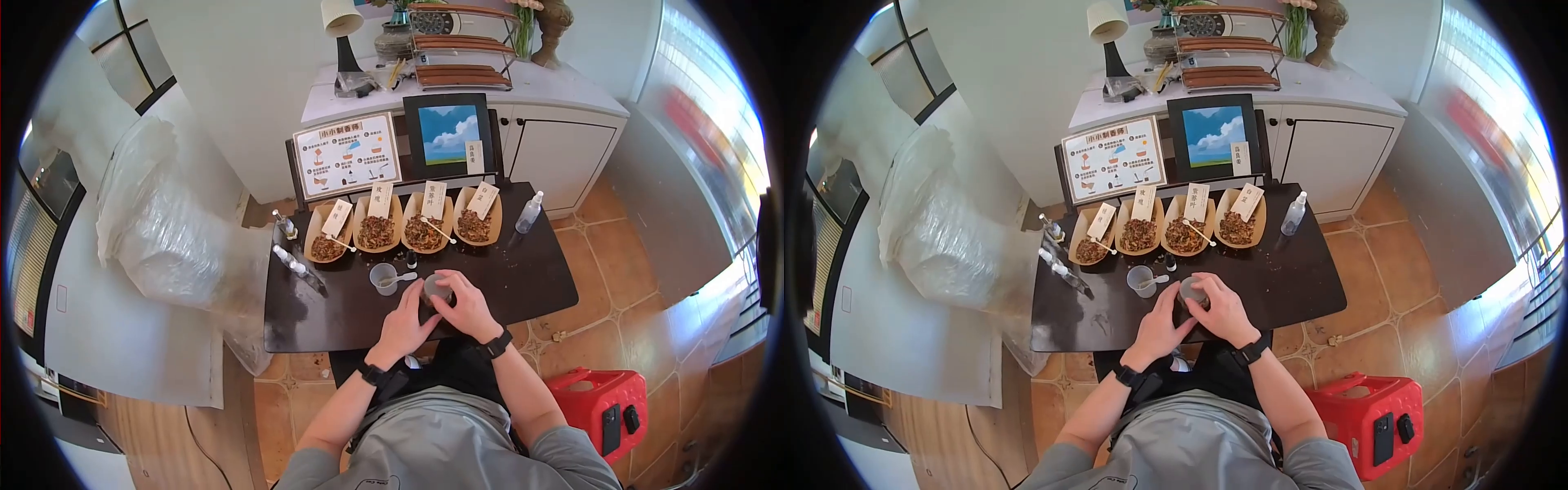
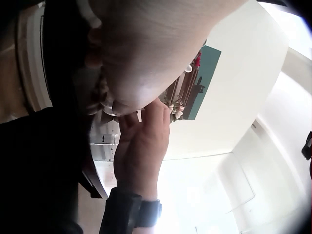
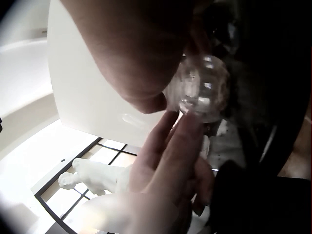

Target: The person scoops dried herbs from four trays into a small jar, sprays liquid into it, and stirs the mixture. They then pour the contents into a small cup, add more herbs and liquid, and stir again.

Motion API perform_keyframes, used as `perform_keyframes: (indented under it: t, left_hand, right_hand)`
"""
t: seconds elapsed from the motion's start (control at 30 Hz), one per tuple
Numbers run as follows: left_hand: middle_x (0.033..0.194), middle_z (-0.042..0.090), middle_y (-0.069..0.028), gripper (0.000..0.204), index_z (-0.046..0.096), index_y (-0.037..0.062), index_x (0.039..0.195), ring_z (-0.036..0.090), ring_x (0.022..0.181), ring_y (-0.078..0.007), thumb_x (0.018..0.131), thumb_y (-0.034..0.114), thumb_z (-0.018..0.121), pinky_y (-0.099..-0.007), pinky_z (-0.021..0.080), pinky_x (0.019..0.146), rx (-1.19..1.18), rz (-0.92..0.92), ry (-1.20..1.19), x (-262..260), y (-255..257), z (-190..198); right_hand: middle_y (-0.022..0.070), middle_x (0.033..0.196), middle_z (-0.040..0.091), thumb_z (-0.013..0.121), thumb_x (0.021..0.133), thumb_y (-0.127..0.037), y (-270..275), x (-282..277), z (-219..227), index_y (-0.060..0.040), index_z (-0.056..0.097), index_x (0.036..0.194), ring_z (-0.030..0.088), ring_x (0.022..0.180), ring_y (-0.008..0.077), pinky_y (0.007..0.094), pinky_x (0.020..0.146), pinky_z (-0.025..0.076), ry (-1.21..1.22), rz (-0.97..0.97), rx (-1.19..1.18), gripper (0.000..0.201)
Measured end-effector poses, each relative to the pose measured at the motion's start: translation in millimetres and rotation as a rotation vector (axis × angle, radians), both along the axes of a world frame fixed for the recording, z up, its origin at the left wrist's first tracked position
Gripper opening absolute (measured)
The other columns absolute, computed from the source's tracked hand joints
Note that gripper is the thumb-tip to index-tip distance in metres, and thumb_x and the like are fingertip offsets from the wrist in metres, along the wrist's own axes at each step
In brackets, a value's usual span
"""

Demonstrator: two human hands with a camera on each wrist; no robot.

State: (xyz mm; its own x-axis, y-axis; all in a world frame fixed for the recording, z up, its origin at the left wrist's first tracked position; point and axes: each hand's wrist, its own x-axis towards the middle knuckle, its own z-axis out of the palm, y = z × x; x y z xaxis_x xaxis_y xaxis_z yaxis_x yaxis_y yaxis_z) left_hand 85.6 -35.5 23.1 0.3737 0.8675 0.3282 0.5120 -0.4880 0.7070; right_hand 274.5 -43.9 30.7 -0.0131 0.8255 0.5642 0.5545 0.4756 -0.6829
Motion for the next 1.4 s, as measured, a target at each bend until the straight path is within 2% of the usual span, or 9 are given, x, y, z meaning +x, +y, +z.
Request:
perform_keyframes:
  t: [0.2, 0.3, 0.4, 0.53, 0.67, 0.73, 0.83, 1.2, 1.4]
  left_hand:
    - [0.141, 0.062, -0.0149, 0.068, 0.055, 0.0082, 0.145, 0.066, 0.123, -0.0345, 0.086, 0.029, 0.082, -0.0403, 0.056, 0.100, -0.186, 0.001, 0.002, 3.0, 22.1, -2.3]
    - [0.134, 0.065, -0.0113, 0.065, 0.057, 0.0097, 0.141, 0.067, 0.118, -0.0335, 0.084, 0.028, 0.084, -0.0416, 0.057, 0.096, -0.133, -0.030, -0.053, 2.6, 19.5, -7.0]
    - [0.135, 0.064, -0.0110, 0.066, 0.057, 0.0099, 0.140, 0.068, 0.116, -0.0342, 0.084, 0.029, 0.084, -0.0427, 0.058, 0.094, -0.119, -0.016, -0.082, 2.0, 16.8, -11.3]
    - [0.134, 0.065, -0.0091, 0.063, 0.058, 0.0097, 0.136, 0.071, 0.109, -0.0347, 0.083, 0.031, 0.084, -0.0457, 0.060, 0.088, -0.081, -0.004, -0.094, 1.1, 17.4, -15.6]
    - [0.134, 0.065, -0.0100, 0.064, 0.057, 0.0097, 0.137, 0.068, 0.113, -0.0357, 0.083, 0.029, 0.085, -0.0442, 0.059, 0.090, -0.085, -0.024, -0.113, 1.1, 15.5, -12.9]
    - [0.134, 0.064, -0.0105, 0.065, 0.057, 0.0099, 0.138, 0.068, 0.113, -0.0358, 0.083, 0.030, 0.085, -0.0441, 0.059, 0.090, -0.053, -0.012, -0.113, 1.4, 16.2, -15.2]
    - [0.133, 0.065, -0.0086, 0.065, 0.057, 0.0117, 0.138, 0.070, 0.110, -0.0343, 0.083, 0.031, 0.085, -0.0438, 0.060, 0.088, -0.023, -0.018, -0.134, 0.9, 16.1, -13.3]
    - [0.136, 0.065, -0.0103, 0.067, 0.056, 0.0120, 0.140, 0.069, 0.114, -0.0366, 0.082, 0.029, 0.085, -0.0450, 0.059, 0.090, -0.089, -0.017, -0.126, -0.7, 15.3, -15.3]
    - [0.135, 0.065, -0.0100, 0.067, 0.056, 0.0123, 0.140, 0.069, 0.114, -0.0362, 0.082, 0.028, 0.086, -0.0447, 0.059, 0.090, -0.081, -0.015, -0.105, -1.7, 14.3, -14.3]
  right_hand:
    - [0.0162, 0.120, 0.070, 0.080, 0.088, -0.023, 3.0, 5.4, 32.9, -0.0041, 0.064, 0.122, 0.071, 0.101, 0.0370, 0.0429, 0.087, 0.058, -0.190, 0.106, -0.166, 0.042]
    - [0.0114, 0.099, 0.070, 0.086, 0.080, -0.043, 10.6, 0.3, 24.1, -0.0046, 0.066, 0.114, 0.069, 0.090, 0.0356, 0.0453, 0.075, 0.056, -0.469, -0.135, -0.101, 0.055]
    - [0.0114, 0.097, 0.069, 0.087, 0.079, -0.043, 11.1, -13.9, 36.3, -0.0042, 0.066, 0.111, 0.068, 0.087, 0.0357, 0.0463, 0.074, 0.055, -0.558, -0.215, -0.233, 0.055]
    - [0.0117, 0.100, 0.066, 0.085, 0.080, -0.043, 10.3, -9.8, 59.8, -0.0048, 0.066, 0.122, 0.068, 0.093, 0.0350, 0.0477, 0.078, 0.055, -0.525, -0.047, -0.091, 0.059]
    - [0.0127, 0.102, 0.064, 0.082, 0.084, -0.039, 7.8, -3.6, 63.7, -0.0054, 0.069, 0.121, 0.066, 0.097, 0.0333, 0.0460, 0.082, 0.055, -0.646, -0.012, -0.209, 0.052]
    - [0.0119, 0.106, 0.064, 0.080, 0.084, -0.027, 7.9, -2.4, 66.5, -0.0071, 0.070, 0.123, 0.065, 0.100, 0.0329, 0.0447, 0.084, 0.056, -0.672, -0.033, -0.229, 0.045]
    - [0.0103, 0.116, 0.063, 0.075, 0.079, -0.013, 13.4, 4.1, 69.8, -0.0112, 0.069, 0.125, 0.064, 0.108, 0.0331, 0.0450, 0.093, 0.053, -0.591, 0.222, -0.144, 0.047]
    - [0.0137, 0.126, 0.065, 0.077, 0.084, -0.017, 13.3, 1.4, 62.5, -0.0070, 0.066, 0.131, 0.063, 0.118, 0.0349, 0.0440, 0.100, 0.052, -0.622, 0.136, -0.297, 0.049]
    - [0.0138, 0.128, 0.065, 0.082, 0.084, -0.026, 16.0, 4.3, 58.0, -0.0067, 0.067, 0.128, 0.063, 0.117, 0.0345, 0.0441, 0.099, 0.052, -0.536, 0.275, -0.053, 0.050]
